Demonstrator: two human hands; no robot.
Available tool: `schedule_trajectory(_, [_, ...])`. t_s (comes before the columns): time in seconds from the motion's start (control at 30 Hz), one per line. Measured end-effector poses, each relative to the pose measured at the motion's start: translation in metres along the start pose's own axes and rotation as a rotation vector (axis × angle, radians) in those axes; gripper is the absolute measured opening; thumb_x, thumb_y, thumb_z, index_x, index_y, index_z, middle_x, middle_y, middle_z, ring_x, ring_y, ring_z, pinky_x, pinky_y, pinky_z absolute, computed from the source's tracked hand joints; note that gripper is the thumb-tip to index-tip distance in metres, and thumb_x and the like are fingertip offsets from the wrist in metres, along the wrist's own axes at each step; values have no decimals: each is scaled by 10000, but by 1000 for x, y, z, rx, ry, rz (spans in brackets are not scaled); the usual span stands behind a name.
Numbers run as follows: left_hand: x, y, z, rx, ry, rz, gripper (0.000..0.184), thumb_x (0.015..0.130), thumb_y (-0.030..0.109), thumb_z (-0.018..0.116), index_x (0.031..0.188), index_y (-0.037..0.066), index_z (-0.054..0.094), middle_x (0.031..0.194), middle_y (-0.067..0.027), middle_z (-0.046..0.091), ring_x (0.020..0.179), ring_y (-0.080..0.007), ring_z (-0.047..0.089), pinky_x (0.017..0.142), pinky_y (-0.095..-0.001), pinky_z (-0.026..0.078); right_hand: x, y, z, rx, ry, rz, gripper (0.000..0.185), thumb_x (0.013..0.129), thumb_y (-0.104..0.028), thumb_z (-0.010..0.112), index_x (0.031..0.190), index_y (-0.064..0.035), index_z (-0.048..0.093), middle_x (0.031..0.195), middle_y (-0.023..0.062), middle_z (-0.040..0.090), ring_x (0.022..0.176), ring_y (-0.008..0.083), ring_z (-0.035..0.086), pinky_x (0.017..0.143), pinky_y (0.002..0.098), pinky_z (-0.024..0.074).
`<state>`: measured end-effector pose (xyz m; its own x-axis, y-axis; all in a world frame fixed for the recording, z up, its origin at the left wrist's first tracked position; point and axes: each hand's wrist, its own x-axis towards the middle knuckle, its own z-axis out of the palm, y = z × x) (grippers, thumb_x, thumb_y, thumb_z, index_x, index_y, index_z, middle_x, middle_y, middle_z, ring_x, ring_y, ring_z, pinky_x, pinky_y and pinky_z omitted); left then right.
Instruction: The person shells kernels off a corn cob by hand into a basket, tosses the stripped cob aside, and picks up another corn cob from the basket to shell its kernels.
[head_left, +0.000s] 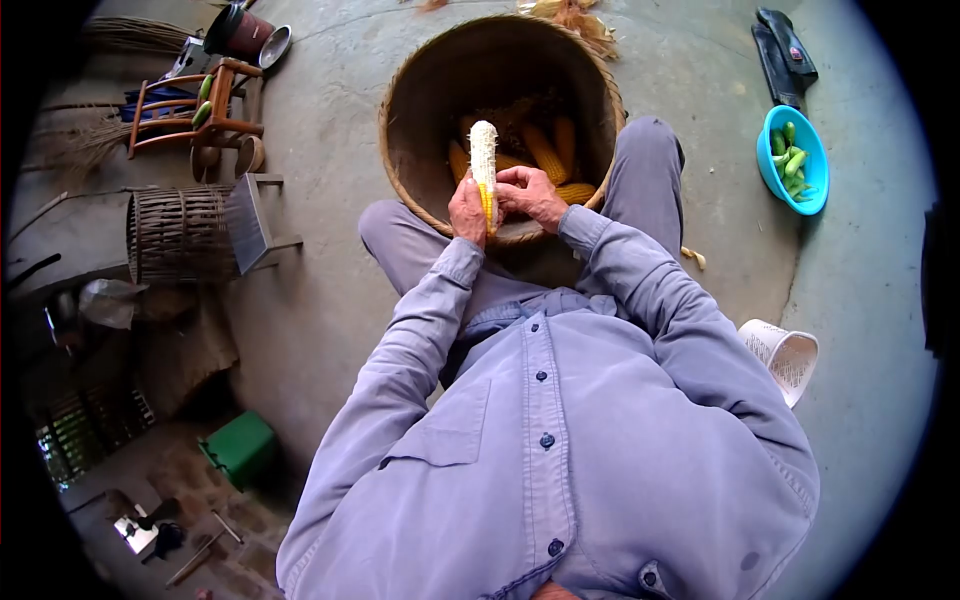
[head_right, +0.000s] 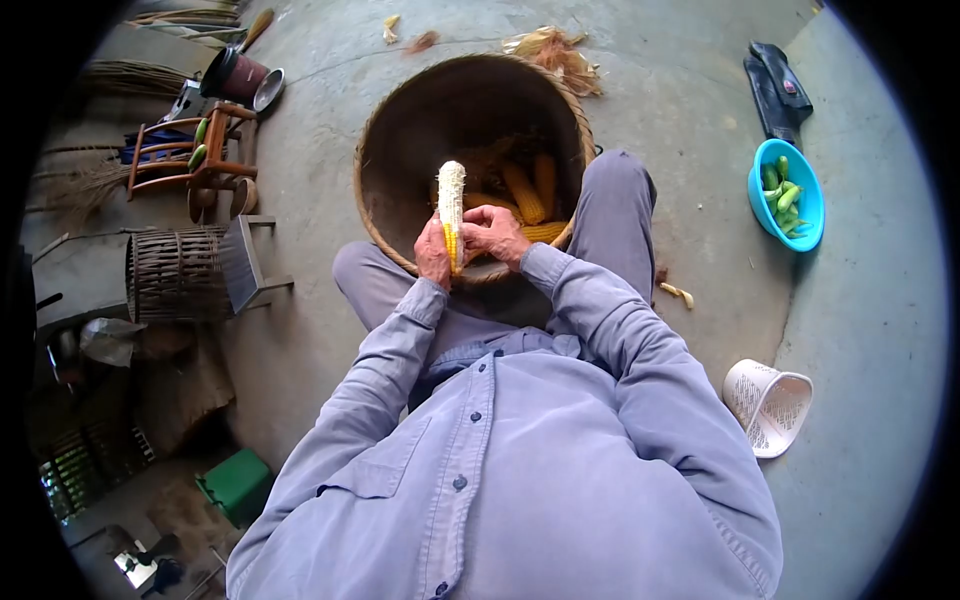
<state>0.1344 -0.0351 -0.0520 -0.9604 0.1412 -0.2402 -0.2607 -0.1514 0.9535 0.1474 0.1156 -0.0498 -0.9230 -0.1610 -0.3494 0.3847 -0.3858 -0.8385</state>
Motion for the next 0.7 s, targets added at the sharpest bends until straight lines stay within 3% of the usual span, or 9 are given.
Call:
schedule_trajectory(0.17, [1,-4,-6,-65,-53,-31,443,1031,358,366,1303,35,501,862,-79,646,567,-129,594,447,-246,503,1,4,1,109,41,36,418,852,-192,738,1143,47,557,1013,128,639,885,182,654,768,308,575])
schedule_trajectory(0.27, [1,-4,-6,-49,-43,-23,453,1032,363,359,1319,41,494,836,-71,637,542,-120,572,444,-245,487,-5,-2,5,22,17,-26,399,887,-208,708,1177,18,554,995,87,633,856,131,624,751,265,553])
schedule_trajectory(0.43, [-1,-5,3,51,-2,57,459,1034,364,345,1326,46,500,788,-52,616,500,-106,530,430,-252,455,-4,0,5,-130,33,-23,440,866,-235,735,1177,19,555,1013,85,626,852,131,614,754,259,541])
schedule_trajectory(0.57, [2,-6,-2,21,5,28,455,1039,333,355,1321,9,506,965,-80,659,751,-128,633,646,-245,534,0,5,-1,12,-10,-8,475,823,-236,771,1137,52,562,1033,127,632,911,182,640,794,301,563])
schedule_trajectory(0.67, [0,1,-2,99,-21,3,457,1039,334,358,1318,7,515,994,-82,655,763,-126,631,658,-247,534,7,21,-5,-171,35,-153,448,836,-216,752,1144,47,561,1029,119,630,907,182,643,793,304,566])
schedule_trajectory(0.7, [0,0,-3,90,-15,11,456,1039,333,359,1314,5,517,1000,-83,654,770,-125,631,661,-249,534,6,20,-4,-96,28,-103,446,837,-214,749,1148,45,561,1029,118,630,898,180,642,791,301,564])
